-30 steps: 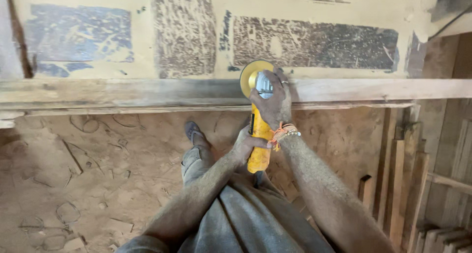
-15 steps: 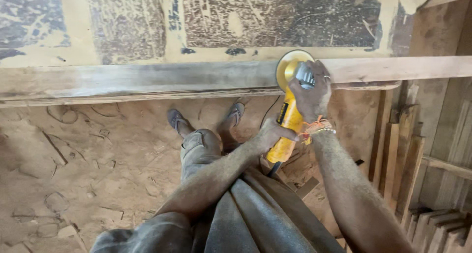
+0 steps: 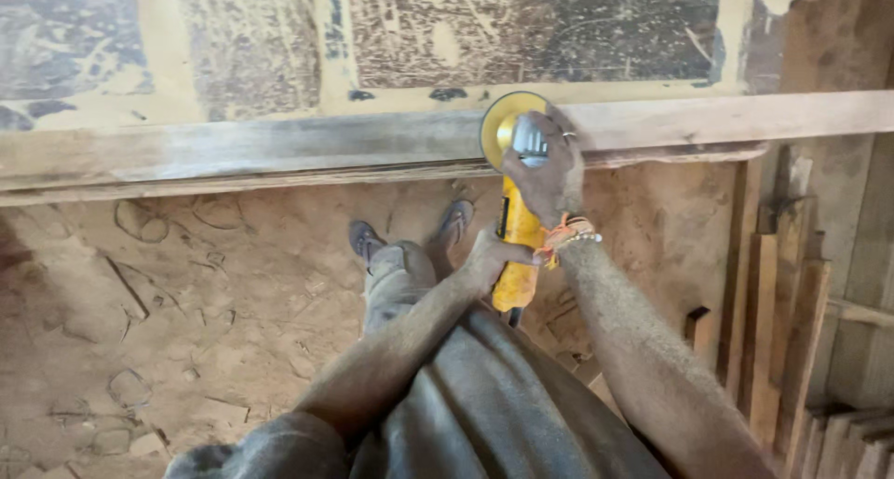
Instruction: The person uses a power grinder with a sanding disc to smooth the surfaces and edges of a long wooden beam.
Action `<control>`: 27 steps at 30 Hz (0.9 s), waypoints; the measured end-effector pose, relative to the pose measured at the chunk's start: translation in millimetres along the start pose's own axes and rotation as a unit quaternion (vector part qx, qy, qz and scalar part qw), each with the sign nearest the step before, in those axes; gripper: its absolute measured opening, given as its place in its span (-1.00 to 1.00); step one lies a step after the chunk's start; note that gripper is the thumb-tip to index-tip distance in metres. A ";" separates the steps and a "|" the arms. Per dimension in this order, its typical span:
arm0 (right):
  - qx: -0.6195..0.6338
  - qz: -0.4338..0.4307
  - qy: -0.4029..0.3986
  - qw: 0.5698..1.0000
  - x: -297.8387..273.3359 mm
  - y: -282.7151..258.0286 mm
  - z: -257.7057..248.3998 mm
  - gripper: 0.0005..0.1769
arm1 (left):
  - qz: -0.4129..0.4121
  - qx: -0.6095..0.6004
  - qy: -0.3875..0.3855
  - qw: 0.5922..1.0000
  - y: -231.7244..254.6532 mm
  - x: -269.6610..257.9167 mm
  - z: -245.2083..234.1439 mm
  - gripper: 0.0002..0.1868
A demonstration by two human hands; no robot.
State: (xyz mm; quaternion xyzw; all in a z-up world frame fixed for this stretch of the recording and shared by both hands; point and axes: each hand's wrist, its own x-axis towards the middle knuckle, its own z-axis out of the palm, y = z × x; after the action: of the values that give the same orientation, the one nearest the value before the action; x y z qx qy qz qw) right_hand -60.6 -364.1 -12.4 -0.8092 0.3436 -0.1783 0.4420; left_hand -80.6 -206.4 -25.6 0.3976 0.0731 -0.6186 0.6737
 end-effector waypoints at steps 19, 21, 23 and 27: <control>-0.115 -0.196 -0.183 0.956 -43.2 -198.3 223.8 -0.34 | 0.178 -0.142 0.090 0.970 84.5 -136.8 -172.5 -0.40; -0.103 -0.200 -0.197 0.954 -44.0 -210.8 246.4 -0.34 | 0.196 -0.160 0.093 0.963 95.8 -146.5 -185.5 -0.42; -0.102 -0.228 -0.203 0.947 -44.5 -222.6 267.6 -0.34 | 0.198 -0.176 0.102 0.959 110.0 -161.4 -196.2 -0.45; -0.098 -0.234 -0.213 0.944 -50.3 -245.4 304.6 -0.34 | 0.222 -0.226 0.093 0.944 133.7 -187.7 -214.3 -0.49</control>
State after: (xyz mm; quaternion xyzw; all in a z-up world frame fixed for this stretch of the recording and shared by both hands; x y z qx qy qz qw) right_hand 182.4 -56.0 27.8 -0.9250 0.0581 -0.0654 0.3696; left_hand 80.9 62.5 0.5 0.2971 0.1835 -0.3808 0.8562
